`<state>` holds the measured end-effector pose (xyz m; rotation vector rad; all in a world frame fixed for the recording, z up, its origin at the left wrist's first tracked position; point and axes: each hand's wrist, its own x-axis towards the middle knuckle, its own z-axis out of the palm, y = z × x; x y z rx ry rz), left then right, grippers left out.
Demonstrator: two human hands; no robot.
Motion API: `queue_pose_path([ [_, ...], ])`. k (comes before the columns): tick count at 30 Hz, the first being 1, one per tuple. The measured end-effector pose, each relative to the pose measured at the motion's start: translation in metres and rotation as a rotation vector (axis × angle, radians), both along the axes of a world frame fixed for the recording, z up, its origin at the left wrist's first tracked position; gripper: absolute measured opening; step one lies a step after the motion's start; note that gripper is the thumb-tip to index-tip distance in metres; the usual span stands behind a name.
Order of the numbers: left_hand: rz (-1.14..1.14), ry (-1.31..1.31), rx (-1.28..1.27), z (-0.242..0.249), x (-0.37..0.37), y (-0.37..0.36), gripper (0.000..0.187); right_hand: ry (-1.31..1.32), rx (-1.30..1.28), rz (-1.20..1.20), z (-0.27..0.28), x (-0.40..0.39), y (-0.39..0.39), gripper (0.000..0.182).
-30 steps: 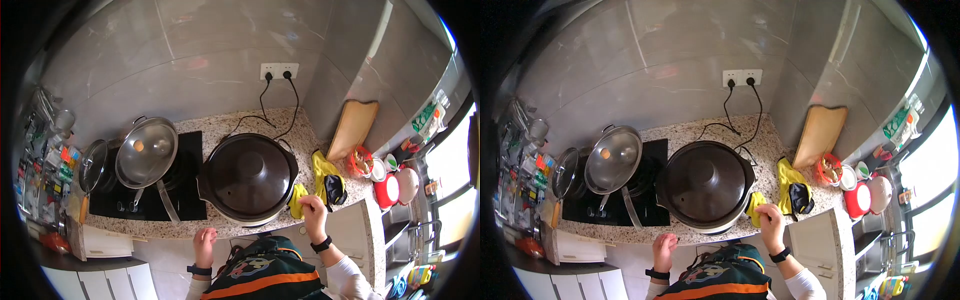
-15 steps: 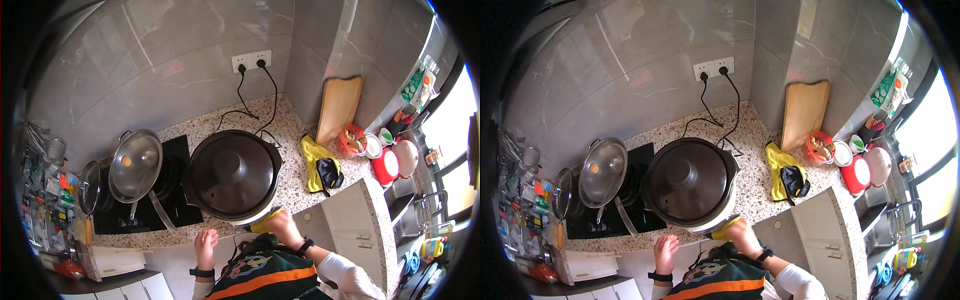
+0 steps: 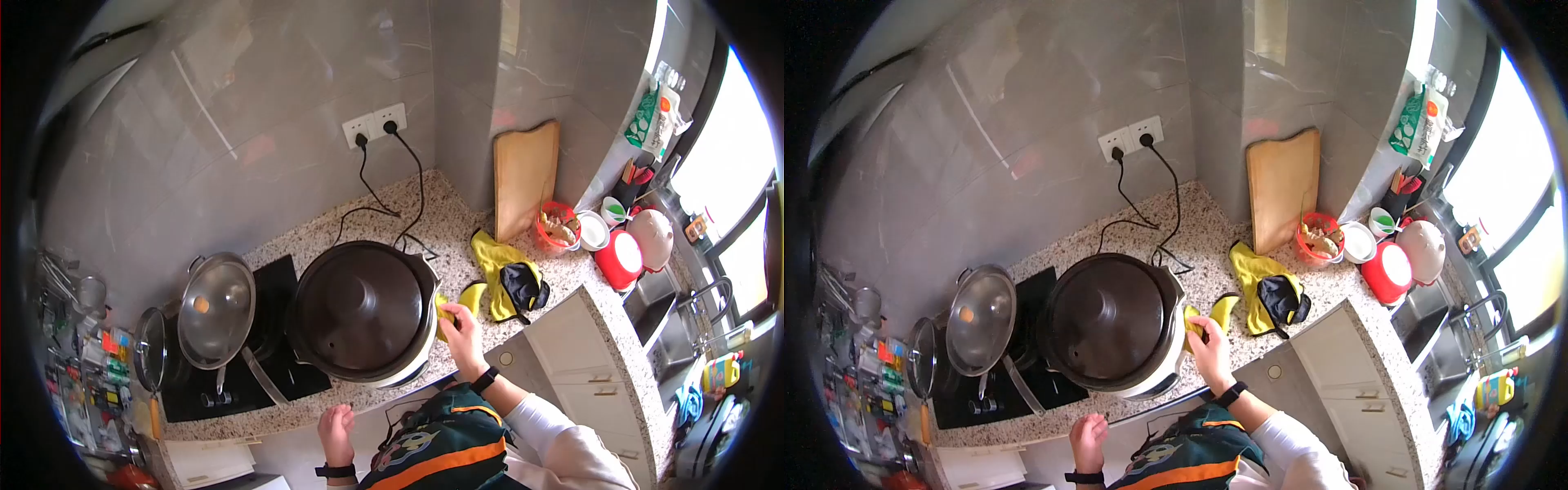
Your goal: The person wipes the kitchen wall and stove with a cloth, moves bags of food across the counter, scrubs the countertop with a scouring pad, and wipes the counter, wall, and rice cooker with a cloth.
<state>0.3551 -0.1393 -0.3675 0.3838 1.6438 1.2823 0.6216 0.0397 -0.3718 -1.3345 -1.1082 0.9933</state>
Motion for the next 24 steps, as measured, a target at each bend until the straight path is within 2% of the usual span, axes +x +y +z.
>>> queue_pose_path([
  [1,0.013,-0.010,0.000,0.001,0.001,0.001,0.027,0.023,-0.075,0.027,-0.026,0.005,0.006,0.024],
  [3,-0.007,0.009,0.017,0.009,0.004,0.008,0.027,-0.259,-0.139,0.176,-0.048,0.016,0.007,0.029],
  [5,-0.026,0.039,0.092,0.020,0.006,0.018,0.028,-0.250,-0.201,0.273,-0.064,0.022,0.008,0.036],
  [7,-0.054,0.054,0.152,0.040,0.004,0.030,0.035,-0.220,-0.198,0.304,-0.057,0.028,0.015,0.035],
  [9,0.062,0.108,0.257,0.058,0.006,0.045,0.045,0.265,-0.254,0.280,-0.052,0.042,0.027,0.035],
  [10,0.050,0.114,0.282,0.062,0.003,0.049,0.056,0.620,-0.232,0.280,-0.025,0.052,0.031,0.036],
  [12,0.090,0.148,0.302,0.069,0.005,0.058,0.058,0.879,-0.154,0.143,0.007,0.075,0.042,0.037],
  [14,0.106,0.188,0.330,0.077,0.009,0.066,0.062,1.014,-0.019,0.121,0.036,0.106,0.052,0.037],
  [15,0.097,0.188,0.327,0.076,0.010,0.070,0.062,0.910,0.068,0.033,0.025,0.129,0.059,0.038],
  [17,0.087,0.196,0.336,0.072,0.011,0.076,0.060,0.990,0.159,0.037,0.066,0.160,0.054,0.042],
  [21,0.079,0.125,0.366,0.064,0.020,0.084,0.058,0.888,0.351,-0.236,0.092,0.214,0.050,0.042],
  [24,0.092,0.075,0.357,0.056,0.019,0.083,0.060,0.734,0.407,-0.347,0.083,0.247,0.051,0.038],
])
